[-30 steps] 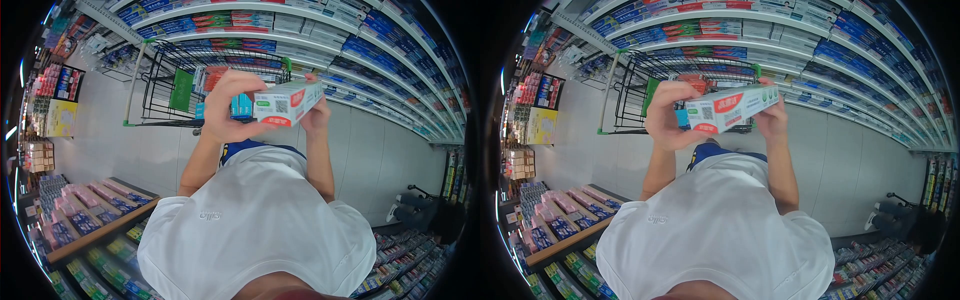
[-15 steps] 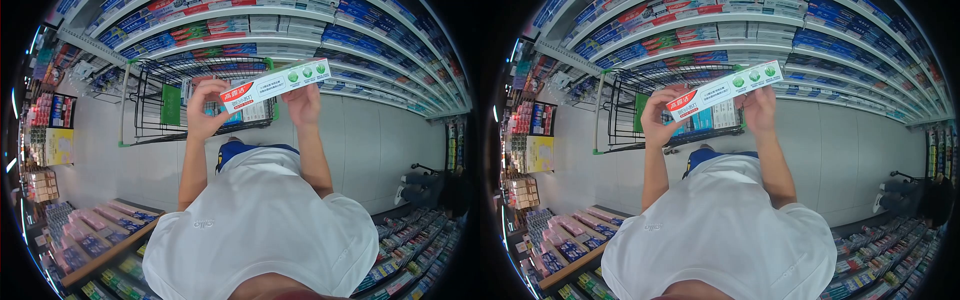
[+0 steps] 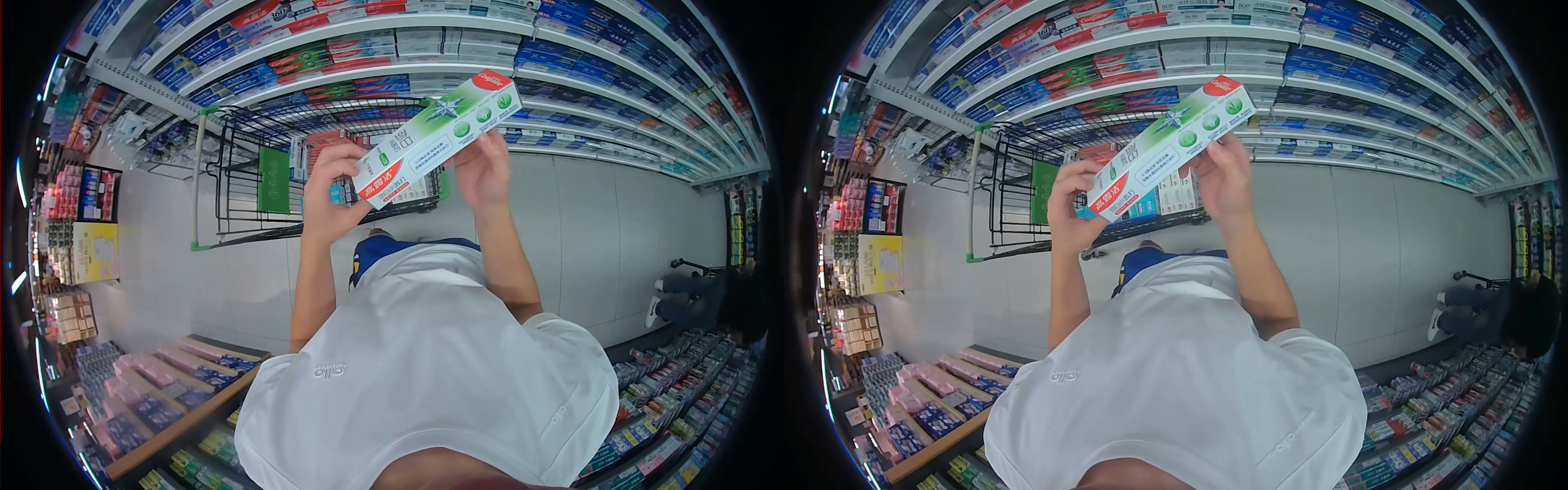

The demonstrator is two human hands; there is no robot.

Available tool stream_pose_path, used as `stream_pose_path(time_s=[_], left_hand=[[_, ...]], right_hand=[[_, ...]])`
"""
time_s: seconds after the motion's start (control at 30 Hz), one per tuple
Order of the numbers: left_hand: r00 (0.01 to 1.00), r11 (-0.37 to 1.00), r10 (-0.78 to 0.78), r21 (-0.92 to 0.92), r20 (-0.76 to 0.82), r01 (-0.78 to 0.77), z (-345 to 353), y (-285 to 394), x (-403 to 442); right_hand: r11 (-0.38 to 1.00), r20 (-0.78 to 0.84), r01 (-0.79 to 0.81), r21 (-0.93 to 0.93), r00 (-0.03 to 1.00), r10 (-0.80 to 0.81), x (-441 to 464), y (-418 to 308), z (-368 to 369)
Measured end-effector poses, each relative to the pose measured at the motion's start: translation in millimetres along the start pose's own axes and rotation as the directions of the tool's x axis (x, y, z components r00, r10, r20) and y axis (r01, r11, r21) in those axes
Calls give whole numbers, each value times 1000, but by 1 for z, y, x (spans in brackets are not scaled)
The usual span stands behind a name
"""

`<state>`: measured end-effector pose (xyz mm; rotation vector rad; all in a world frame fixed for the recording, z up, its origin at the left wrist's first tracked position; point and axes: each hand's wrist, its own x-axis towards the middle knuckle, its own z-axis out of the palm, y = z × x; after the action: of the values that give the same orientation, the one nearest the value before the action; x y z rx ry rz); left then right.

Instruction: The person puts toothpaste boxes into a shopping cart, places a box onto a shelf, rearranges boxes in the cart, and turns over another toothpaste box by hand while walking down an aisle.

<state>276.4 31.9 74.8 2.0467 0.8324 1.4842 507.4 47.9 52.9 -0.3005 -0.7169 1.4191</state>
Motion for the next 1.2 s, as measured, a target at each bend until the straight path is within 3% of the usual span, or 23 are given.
stream_pose_path(time_s=[0.1, 0.17, 0.23, 0.27, 0.53, 0.6, 0.67, 0.8, 0.83, 0.9, 0.97, 1.0, 1.03, 1.07, 1.13, 1.2], left_hand=[[996, 986, 71, 145, 58, -79, 3, 9, -1], [994, 999, 44, -21, 97, -42, 11, 13, -6], [995, 998, 27, -51, 100, -22, 16, 19, -5], [993, 996, 51, -72, 104, -44, 18, 19, -4], [995, 999, -13, -29, 95, 16, 11, 7, -16], [949, 914, -274, -266, 157, 308, 11, 16, -19], [935, 903, -298, -261, 194, 342, 10, 15, -26], [884, 878, -336, -230, 325, 419, 8, 6, -36], [884, 877, -339, -232, 323, 421, 6, 2, -40], [720, 675, -492, -308, 489, 671, 2, -9, -42], [738, 718, -468, -279, 486, 638, 0, -15, -44], [628, 616, -560, -235, 540, 752, 1, -15, -42], [502, 500, -635, -184, 587, 846, 1, -14, -41], [504, 501, -638, -183, 582, 846, 2, -18, -46], [611, 642, -580, -159, 539, 750, 8, -30, -61], [617, 639, -578, -175, 534, 749, 11, -32, -66]], right_hand=[[999, 8, -34, -26, 999, 35, -1, 5, 19], [997, -3, -45, -66, 999, 45, -4, 10, 27], [972, 100, -206, 115, 976, 196, -7, 16, 25], [966, 95, -236, 104, 969, 227, -10, 16, 24], [964, 83, -208, 164, 977, 197, -4, 23, -2], [962, 40, -194, 192, 981, 190, -3, 26, -9], [978, 45, -176, 113, 984, 172, -2, 28, -15], [951, 122, -261, 166, 962, 243, 0, 25, -13], [962, 123, -267, 67, 958, 257, 0, 28, -13], [961, 135, -275, -37, 951, 278, 0, 32, -14], [919, 150, -347, -185, 915, 375, -1, 37, -13], [918, 156, -351, -183, 912, 379, -1, 38, -11], [869, 207, -372, -326, 869, 449, -1, 37, -11], [804, 244, -372, -464, 819, 520, 0, 36, -9], [769, 278, -360, -528, 783, 557, 2, 32, -5], [729, 304, -341, -593, 744, 595, 6, 26, 0]])
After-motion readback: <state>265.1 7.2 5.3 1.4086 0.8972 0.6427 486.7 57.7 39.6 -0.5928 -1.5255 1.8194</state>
